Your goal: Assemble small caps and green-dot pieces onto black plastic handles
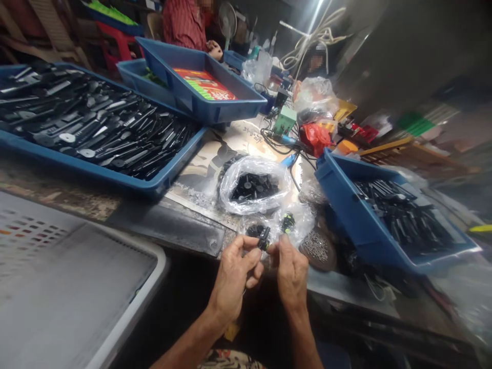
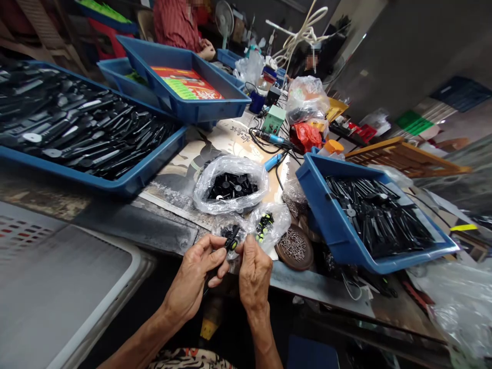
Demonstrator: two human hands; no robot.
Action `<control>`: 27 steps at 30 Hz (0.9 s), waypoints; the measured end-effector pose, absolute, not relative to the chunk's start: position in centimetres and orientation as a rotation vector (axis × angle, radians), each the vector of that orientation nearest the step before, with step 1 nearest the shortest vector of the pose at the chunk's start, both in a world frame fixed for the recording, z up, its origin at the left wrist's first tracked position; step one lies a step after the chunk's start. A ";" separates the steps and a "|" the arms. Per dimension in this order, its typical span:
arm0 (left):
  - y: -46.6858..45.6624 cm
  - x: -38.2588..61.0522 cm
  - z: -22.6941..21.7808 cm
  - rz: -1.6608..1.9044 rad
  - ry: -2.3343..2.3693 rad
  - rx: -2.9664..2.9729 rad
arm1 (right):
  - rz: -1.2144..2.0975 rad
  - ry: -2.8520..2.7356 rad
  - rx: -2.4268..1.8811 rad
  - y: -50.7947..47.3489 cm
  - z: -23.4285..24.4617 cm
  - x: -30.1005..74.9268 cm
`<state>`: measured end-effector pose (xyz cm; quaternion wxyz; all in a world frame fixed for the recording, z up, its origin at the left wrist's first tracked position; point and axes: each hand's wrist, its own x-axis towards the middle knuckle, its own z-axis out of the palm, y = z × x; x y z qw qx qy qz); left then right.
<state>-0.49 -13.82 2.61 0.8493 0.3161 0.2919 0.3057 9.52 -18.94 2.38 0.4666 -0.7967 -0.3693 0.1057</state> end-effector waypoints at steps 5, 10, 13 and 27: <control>-13.4 -0.2 2.7 0.646 0.611 0.632 | 0.361 -0.950 -1.882 -19.5 2.3 9.1; -13.4 -0.2 2.7 0.646 0.616 0.637 | 0.560 -0.825 -1.862 -19.8 2.2 9.0; -13.5 -0.3 2.8 0.642 0.621 0.664 | 0.478 -0.739 -1.796 -19.8 2.3 9.0; -14.1 -1.3 2.5 0.664 0.644 0.831 | 0.551 -0.786 -1.761 -20.3 2.3 8.3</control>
